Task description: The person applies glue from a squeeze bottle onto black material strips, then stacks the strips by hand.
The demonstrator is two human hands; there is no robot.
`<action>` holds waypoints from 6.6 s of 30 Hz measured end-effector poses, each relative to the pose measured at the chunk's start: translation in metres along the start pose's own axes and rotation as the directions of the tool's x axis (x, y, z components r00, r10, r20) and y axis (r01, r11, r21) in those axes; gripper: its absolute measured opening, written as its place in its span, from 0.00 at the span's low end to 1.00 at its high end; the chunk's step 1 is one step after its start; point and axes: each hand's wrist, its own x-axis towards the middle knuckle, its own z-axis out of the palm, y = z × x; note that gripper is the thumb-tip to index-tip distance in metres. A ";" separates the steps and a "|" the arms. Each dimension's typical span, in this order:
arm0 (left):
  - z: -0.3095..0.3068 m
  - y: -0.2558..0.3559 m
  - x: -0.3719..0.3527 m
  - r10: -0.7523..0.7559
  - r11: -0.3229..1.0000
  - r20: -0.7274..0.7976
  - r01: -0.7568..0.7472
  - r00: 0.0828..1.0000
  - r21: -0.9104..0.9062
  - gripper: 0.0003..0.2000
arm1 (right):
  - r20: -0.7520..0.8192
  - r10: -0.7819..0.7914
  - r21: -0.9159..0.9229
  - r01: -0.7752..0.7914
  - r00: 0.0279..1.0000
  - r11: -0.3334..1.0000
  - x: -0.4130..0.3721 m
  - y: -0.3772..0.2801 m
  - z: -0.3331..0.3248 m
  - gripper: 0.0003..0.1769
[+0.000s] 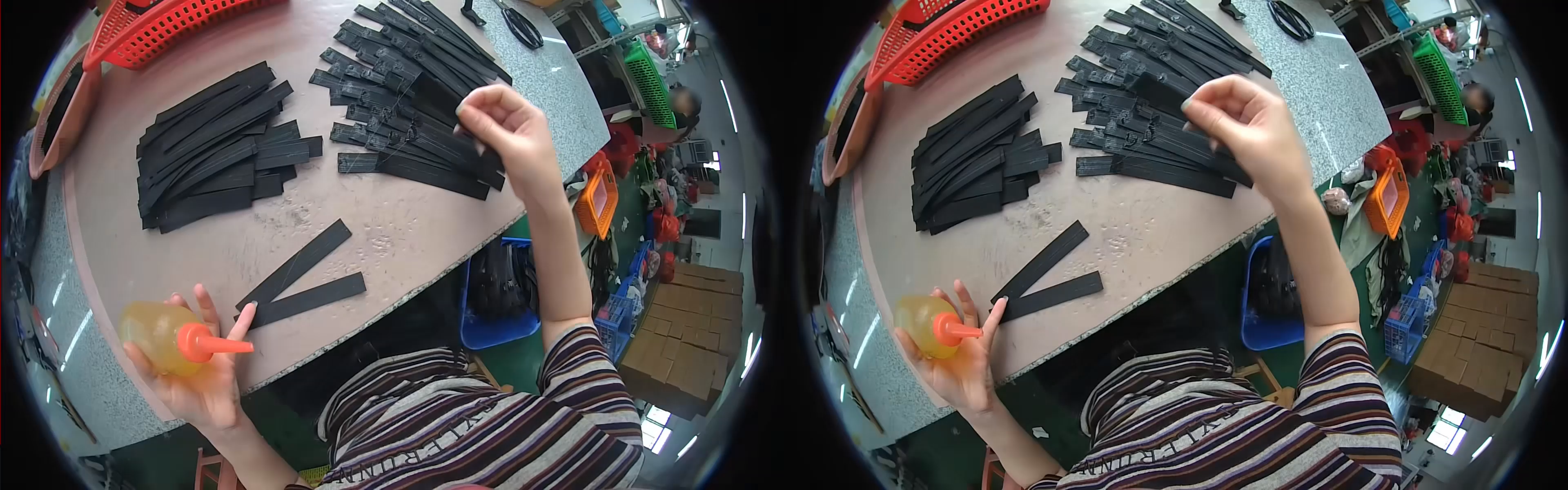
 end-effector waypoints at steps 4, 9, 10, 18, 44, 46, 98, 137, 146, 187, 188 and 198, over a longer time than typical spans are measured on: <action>-0.005 0.013 -0.008 0.038 0.998 0.024 -0.037 0.999 -0.055 0.27 | -0.103 -0.053 -0.101 0.042 0.993 0.994 0.029 0.031 -0.031 0.10; -0.014 0.045 -0.037 0.307 0.941 -0.036 -0.298 0.951 0.160 0.30 | -0.071 -0.603 -0.828 0.290 0.794 0.479 0.031 0.043 -0.017 0.09; -0.016 0.052 -0.041 0.390 0.897 -0.072 -0.361 0.918 0.255 0.31 | -0.084 -0.629 -0.802 0.322 0.773 0.503 0.024 0.033 -0.001 0.10; -0.004 0.016 -0.031 0.622 0.339 -0.033 -0.231 0.782 0.912 0.37 | 0.668 -0.588 -0.181 0.866 0.456 0.466 -0.087 -0.010 0.148 0.23; -0.009 0.056 -0.044 0.656 0.640 -0.104 -0.478 0.747 0.602 0.39 | 0.520 -0.403 -0.215 0.572 0.753 0.792 -0.081 -0.010 0.141 0.12; -0.015 0.062 -0.045 0.603 0.705 -0.128 -0.451 0.788 0.547 0.38 | 0.501 -0.461 -0.067 0.564 0.733 0.823 -0.074 -0.001 0.130 0.10; -0.013 0.054 -0.030 0.609 0.704 -0.107 -0.474 0.786 0.530 0.36 | 0.418 -0.348 -0.045 0.401 0.839 0.915 -0.027 -0.023 0.078 0.08; -0.031 0.013 -0.069 0.422 0.770 0.026 -0.373 0.906 0.517 0.58 | 0.652 -0.672 -0.314 0.932 0.351 0.181 0.079 -0.046 0.206 0.16; -0.039 0.007 -0.062 0.394 0.680 0.110 -0.370 0.913 0.633 0.45 | 0.744 -0.557 -0.326 0.929 0.368 0.178 0.089 -0.059 0.212 0.17; -0.026 -0.005 -0.034 0.555 -0.432 0.530 -0.322 0.642 0.842 0.17 | 0.735 -0.612 -0.224 0.956 0.292 0.187 -0.050 -0.042 0.187 0.18; -0.026 -0.007 -0.035 0.550 -0.429 0.536 -0.334 0.640 0.839 0.16 | 0.668 -0.658 -0.202 0.936 0.347 0.288 -0.042 -0.041 0.188 0.18; -0.026 -0.011 -0.038 0.526 -0.489 0.580 -0.337 0.622 0.805 0.13 | 0.508 -0.605 -0.319 0.787 0.613 0.528 0.024 -0.045 0.234 0.08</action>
